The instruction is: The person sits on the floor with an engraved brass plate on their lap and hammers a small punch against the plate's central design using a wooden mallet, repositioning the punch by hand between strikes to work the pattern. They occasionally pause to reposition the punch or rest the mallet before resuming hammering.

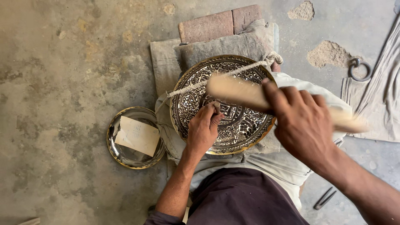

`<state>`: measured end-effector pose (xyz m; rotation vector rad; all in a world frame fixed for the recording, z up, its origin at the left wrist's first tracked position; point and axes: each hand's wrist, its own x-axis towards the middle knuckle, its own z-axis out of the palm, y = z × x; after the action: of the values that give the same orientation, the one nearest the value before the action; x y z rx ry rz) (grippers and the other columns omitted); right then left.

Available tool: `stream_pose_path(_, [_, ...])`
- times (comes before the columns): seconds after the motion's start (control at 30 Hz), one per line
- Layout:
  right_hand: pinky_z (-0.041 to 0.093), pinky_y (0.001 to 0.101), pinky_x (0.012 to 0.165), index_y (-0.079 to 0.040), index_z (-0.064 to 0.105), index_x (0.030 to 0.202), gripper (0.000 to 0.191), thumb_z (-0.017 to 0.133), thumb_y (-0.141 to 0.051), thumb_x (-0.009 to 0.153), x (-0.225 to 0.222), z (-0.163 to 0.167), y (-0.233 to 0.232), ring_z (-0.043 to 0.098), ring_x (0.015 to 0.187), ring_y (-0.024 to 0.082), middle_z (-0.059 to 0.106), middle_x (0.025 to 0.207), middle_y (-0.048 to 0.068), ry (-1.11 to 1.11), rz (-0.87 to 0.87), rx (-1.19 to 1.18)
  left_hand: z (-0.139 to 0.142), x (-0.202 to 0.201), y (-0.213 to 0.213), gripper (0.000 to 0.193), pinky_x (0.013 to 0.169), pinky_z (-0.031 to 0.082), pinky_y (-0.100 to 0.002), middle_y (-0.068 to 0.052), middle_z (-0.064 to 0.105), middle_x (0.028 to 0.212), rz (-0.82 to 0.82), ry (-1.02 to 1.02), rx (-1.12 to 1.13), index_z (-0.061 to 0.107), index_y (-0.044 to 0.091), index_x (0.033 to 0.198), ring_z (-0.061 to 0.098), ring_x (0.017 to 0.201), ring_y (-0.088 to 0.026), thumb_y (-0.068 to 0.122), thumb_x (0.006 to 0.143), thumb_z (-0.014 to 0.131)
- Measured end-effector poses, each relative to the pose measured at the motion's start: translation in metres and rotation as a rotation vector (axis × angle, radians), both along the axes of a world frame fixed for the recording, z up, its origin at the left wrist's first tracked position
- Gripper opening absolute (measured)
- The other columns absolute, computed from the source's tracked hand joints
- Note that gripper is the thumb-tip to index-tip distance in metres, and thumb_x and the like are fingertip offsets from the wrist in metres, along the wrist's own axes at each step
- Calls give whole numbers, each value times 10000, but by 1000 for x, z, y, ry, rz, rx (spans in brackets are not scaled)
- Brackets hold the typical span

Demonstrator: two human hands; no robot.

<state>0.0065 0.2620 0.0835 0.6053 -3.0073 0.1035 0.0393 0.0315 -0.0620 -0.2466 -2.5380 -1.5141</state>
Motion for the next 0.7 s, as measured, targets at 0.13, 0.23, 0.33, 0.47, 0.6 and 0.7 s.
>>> stream_pose_path(0.13, [478, 402, 726, -144, 550, 1455, 577, 624, -88, 886, 3, 0, 5, 628, 816, 254, 690, 1035, 108, 56, 49, -64, 2, -1, 1, 186, 650, 598, -363, -90, 684, 924, -5, -23, -13, 582, 56, 1072, 737, 798, -227, 227, 1047, 652])
stream_pose_path(0.23, [474, 396, 683, -161, 578, 1441, 537, 647, -111, 911, 5, 0, 6, 618, 736, 243, 711, 1012, 109, 93, 99, 71, 4, 0, 1, 199, 635, 596, -372, -92, 686, 915, -26, -33, 14, 614, 40, 1142, 735, 783, -232, 193, 1018, 640])
stream_pose_path(0.33, [485, 410, 734, -181, 592, 1463, 578, 662, -83, 898, 6, 3, 6, 644, 803, 254, 720, 1050, 112, 76, 78, 57, 6, 2, 0, 114, 707, 625, -346, -67, 703, 957, 36, 91, 7, 600, 54, 1054, 732, 844, -199, 167, 1064, 610])
stream_pose_path(0.47, [486, 413, 751, -116, 572, 1479, 651, 655, -18, 841, 5, 6, 5, 659, 857, 280, 712, 1081, 148, 34, -25, -141, 9, 14, -4, 163, 690, 648, -287, -53, 695, 900, 245, -73, 336, 559, 13, 1038, 739, 807, -115, 155, 1050, 640])
stream_pose_path(0.6, [476, 420, 804, -163, 581, 1491, 628, 660, -43, 880, 0, 8, -1, 663, 908, 273, 718, 1105, 104, 92, 43, -66, 7, 16, 0, 173, 677, 664, -265, -68, 676, 917, 254, -61, 356, 539, -10, 1033, 729, 801, -104, 126, 1039, 646])
stream_pose_path(0.7, [474, 408, 814, -162, 577, 1493, 618, 648, -45, 890, -5, 10, -9, 660, 918, 266, 714, 1129, 107, 106, 67, -67, 2, 16, 4, 169, 665, 661, -265, -73, 681, 922, 283, -23, 313, 539, -18, 1033, 726, 794, -114, 115, 1040, 643])
